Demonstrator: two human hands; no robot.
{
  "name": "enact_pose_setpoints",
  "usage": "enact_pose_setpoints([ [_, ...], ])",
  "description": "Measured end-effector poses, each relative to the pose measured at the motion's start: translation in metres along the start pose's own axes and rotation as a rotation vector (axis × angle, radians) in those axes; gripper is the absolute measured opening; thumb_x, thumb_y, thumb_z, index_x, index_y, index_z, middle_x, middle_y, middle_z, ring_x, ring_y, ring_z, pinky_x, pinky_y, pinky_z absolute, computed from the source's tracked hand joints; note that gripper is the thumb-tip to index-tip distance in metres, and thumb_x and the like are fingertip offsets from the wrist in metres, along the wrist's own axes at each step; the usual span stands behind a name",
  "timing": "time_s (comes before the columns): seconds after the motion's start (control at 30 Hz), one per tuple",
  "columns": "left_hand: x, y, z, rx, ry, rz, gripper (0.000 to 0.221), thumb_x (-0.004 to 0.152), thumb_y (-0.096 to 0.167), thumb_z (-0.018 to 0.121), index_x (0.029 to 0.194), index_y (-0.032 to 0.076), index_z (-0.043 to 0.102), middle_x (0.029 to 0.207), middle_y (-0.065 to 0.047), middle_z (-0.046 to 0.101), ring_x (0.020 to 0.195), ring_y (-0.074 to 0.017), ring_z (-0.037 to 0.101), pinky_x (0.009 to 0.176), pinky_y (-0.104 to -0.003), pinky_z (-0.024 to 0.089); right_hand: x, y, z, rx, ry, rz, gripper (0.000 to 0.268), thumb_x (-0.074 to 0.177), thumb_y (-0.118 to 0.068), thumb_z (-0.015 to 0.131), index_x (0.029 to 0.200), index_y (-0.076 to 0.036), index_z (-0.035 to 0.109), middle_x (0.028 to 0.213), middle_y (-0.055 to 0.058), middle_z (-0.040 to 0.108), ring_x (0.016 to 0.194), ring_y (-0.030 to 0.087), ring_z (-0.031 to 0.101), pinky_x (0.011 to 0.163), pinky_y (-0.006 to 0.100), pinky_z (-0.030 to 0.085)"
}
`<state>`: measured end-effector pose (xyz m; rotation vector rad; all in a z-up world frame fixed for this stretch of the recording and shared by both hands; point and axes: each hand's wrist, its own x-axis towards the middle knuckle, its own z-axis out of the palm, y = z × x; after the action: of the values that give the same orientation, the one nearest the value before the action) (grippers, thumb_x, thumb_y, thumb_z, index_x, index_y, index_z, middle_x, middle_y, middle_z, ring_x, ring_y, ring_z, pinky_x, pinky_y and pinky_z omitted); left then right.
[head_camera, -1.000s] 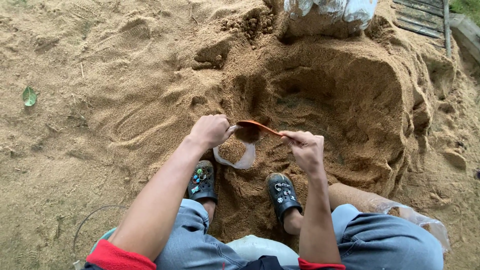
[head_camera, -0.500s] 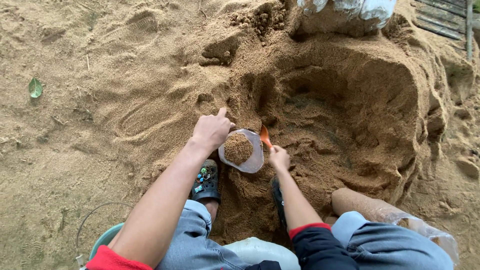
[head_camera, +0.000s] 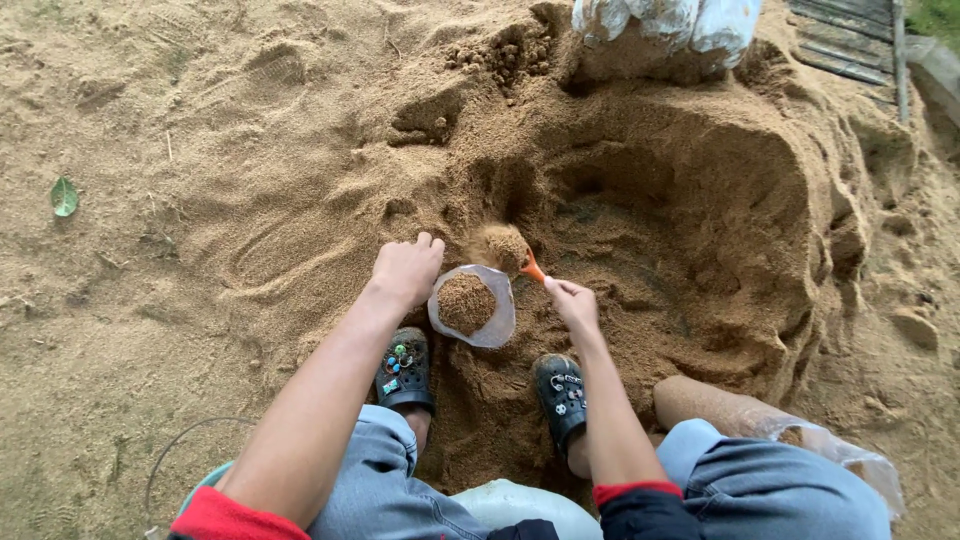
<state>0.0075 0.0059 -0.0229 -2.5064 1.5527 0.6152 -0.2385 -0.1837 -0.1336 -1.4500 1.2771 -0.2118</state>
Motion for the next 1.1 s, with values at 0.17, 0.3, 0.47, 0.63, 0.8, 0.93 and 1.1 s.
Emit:
enact_pose_setpoints([
  [0.17,0.009,-0.001,0.009,-0.001,-0.006,0.011,0.037,0.082,0.021,0.067,0.115,0.005,0.063,0.109,-0.014,0.067,0.093,-0.0401,0.075,0.079,-0.055,0.058,-0.049,-0.071,-0.052,-0.077,-0.054,-0.166,0.019,0.088,-0.032,0.082,0.098,-0.016,0.083,0.072,0.002,0.069,0.071,0.01,0.052,0.066,0.026,0.045],
  [0.3,0.014,-0.001,0.011,0.02,-0.022,-0.023,0.038,0.083,0.023,0.067,0.116,0.005,0.067,0.111,-0.013,0.07,0.099,-0.0372,0.075,0.085,-0.054,0.058,-0.105,-0.139,-0.067,-0.081,-0.126,-0.201,0.015,0.09,-0.022,0.078,0.099,-0.011,0.083,0.071,0.001,0.069,0.069,0.006,0.051,0.061,0.022,0.043],
  [0.47,0.014,-0.002,0.011,0.008,-0.004,-0.043,0.034,0.084,0.02,0.061,0.114,0.004,0.069,0.109,-0.013,0.072,0.098,-0.0361,0.075,0.083,-0.054,0.058,-0.104,-0.138,-0.06,-0.14,-0.136,-0.491,0.015,0.088,-0.01,0.079,0.102,-0.013,0.084,0.082,0.009,0.077,0.075,0.013,0.061,0.073,0.03,0.052],
  [0.63,-0.001,-0.002,-0.003,-0.007,0.016,-0.045,0.037,0.086,0.022,0.059,0.116,0.002,0.068,0.113,-0.015,0.07,0.1,-0.037,0.075,0.084,-0.055,0.057,-0.068,-0.118,-0.051,-0.082,-0.113,-0.358,0.031,0.105,-0.007,0.054,0.131,-0.01,0.07,0.086,0.01,0.067,0.072,0.013,0.044,0.065,0.027,0.04],
  [0.8,-0.007,-0.004,-0.004,-0.009,-0.008,-0.089,0.036,0.087,0.02,0.057,0.116,0.003,0.069,0.114,-0.015,0.068,0.096,-0.0378,0.076,0.082,-0.057,0.058,0.018,-0.034,-0.03,-0.482,0.232,-0.057,0.036,0.1,-0.014,0.058,0.13,-0.027,0.072,0.107,0.015,0.076,0.107,0.037,0.07,0.095,0.046,0.052],
  [0.93,-0.001,-0.006,0.011,-0.028,-0.011,-0.094,0.035,0.086,0.018,0.054,0.114,0.004,0.069,0.112,-0.013,0.067,0.094,-0.0367,0.076,0.081,-0.055,0.058,0.035,0.012,0.005,-0.438,0.241,-0.136,0.042,0.097,-0.003,0.052,0.134,-0.012,0.07,0.101,0.023,0.072,0.103,0.039,0.069,0.095,0.046,0.052],
  [1.1,0.002,-0.011,0.018,-0.041,-0.036,-0.101,0.034,0.086,0.021,0.057,0.112,0.005,0.07,0.112,-0.013,0.066,0.093,-0.0386,0.076,0.079,-0.056,0.058,0.002,0.046,0.051,-0.454,-0.091,-0.469,0.05,0.092,0.007,0.05,0.139,-0.004,0.064,0.086,0.028,0.071,0.083,0.043,0.071,0.08,0.052,0.055],
])
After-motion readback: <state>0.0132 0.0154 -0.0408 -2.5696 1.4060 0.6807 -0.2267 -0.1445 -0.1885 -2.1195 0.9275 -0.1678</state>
